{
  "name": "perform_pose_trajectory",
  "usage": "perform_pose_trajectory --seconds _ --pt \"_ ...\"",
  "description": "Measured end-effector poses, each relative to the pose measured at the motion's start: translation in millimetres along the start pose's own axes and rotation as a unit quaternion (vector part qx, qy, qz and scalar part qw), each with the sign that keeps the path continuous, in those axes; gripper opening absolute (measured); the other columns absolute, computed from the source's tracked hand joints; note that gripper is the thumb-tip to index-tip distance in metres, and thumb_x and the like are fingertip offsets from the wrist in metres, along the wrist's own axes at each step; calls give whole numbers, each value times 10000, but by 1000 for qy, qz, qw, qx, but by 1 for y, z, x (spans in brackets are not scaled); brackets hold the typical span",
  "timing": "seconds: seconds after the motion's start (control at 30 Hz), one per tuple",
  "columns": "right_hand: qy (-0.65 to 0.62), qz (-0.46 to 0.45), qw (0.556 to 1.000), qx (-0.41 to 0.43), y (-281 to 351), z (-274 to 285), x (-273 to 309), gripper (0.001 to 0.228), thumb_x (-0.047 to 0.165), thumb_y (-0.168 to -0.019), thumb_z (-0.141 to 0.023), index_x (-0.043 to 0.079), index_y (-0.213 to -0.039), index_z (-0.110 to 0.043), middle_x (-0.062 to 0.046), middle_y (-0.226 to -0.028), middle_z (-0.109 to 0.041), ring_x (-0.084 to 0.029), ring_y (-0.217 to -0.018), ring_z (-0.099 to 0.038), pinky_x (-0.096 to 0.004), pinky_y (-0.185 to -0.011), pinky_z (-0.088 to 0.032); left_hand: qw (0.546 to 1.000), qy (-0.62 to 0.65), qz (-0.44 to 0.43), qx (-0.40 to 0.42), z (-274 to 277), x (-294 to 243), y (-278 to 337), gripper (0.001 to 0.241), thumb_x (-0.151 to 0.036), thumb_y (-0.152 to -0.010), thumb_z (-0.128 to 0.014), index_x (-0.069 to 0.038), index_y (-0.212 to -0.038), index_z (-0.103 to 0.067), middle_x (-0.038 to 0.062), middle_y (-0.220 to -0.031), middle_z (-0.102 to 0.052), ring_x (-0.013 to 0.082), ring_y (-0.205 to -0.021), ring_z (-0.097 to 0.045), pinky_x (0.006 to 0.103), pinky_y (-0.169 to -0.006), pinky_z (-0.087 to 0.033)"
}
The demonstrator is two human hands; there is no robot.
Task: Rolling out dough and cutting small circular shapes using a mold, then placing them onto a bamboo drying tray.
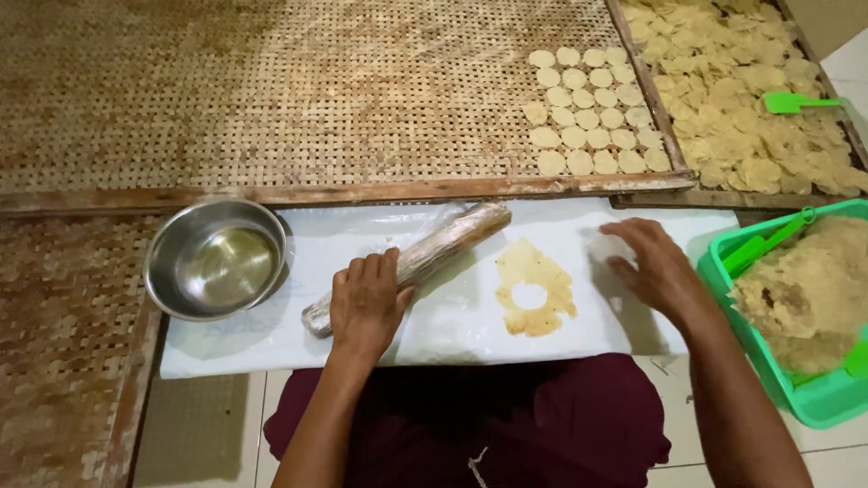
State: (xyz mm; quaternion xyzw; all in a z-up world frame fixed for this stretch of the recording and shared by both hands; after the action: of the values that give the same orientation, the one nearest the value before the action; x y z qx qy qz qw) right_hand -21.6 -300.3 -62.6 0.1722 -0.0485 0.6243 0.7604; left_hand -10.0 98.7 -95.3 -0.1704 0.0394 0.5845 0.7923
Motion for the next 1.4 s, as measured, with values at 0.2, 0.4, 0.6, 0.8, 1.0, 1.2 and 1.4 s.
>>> perform_pose_trajectory --seconds 0.2,0.4,0.6,0.8,1.0,1.2,1.4 --pt "-63 176 981 57 16 -4 97 506 75 -871 -689 198 -1355 -611 -162 -1430 -554 -473 -1298 -563 -588 -1029 -535 993 -26 17 112 -9 10 -4 640 -470 -929 -669 -140 -1438 -464 64 -1162 -620 261 -1161 -578 430 -992 -431" --pt "1 152 983 104 7 -7 116 489 118 -910 -666 264 -1371 -592 -73 -1476 -523 -401 -1348 -551 -520 -1070 -532 997 -29 4 75 -25 16 -3 658 -461 -904 -711 -132 -1428 -485 79 -1141 -624 271 -1136 -589 431 -958 -457" --pt "45 195 978 66 -4 -31 101 508 112 -880 -713 245 -1361 -616 -74 -1450 -570 -395 -1287 -598 -501 -1020 -569 998 -18 -8 53 -25 15 0 662 -465 -889 -720 -128 -1414 -496 81 -1122 -628 278 -1107 -594 438 -939 -466" --pt "85 232 968 37 -7 -30 103 516 101 -838 -758 221 -1332 -672 -74 -1377 -651 -377 -1194 -665 -461 -964 -606 998 -46 -31 -24 -29 14 2 679 -470 -847 -763 -101 -1374 -544 77 -1049 -625 268 -1031 -611 418 -883 -490" --pt "56 252 966 35 -1 -19 112 484 92 -829 -766 211 -1294 -701 -87 -1330 -688 -346 -1168 -693 -439 -931 -615 996 -52 -41 -61 -21 11 1 693 -465 -804 -809 -100 -1343 -575 78 -1021 -636 258 -989 -626 412 -849 -506" --pt "30 251 967 44 -11 -31 96 499 99 -815 -779 196 -1296 -687 -124 -1344 -678 -379 -1185 -673 -497 -979 -587 996 -51 -39 -57 -24 12 2 687 -446 -800 -810 -103 -1346 -573 69 -1022 -629 264 -1002 -627 420 -866 -506" --pt "30 243 969 47 -14 -37 88 524 142 -814 -791 225 -1316 -670 -88 -1365 -671 -346 -1207 -668 -483 -998 -576 998 -39 -38 -30 -15 10 1 667 -438 -829 -786 -93 -1355 -564 79 -1043 -632 273 -1021 -624 431 -874 -494"
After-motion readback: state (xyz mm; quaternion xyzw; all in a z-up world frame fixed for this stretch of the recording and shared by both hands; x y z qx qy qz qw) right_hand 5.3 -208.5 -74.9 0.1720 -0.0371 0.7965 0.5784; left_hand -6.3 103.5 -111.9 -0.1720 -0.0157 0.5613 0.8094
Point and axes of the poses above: each hand's wrist, its own y-axis away from the middle knuckle, its own z-axis out of the back of the hand, x = y × z, the point moved 3 cm from there along -y, towards the middle knuckle
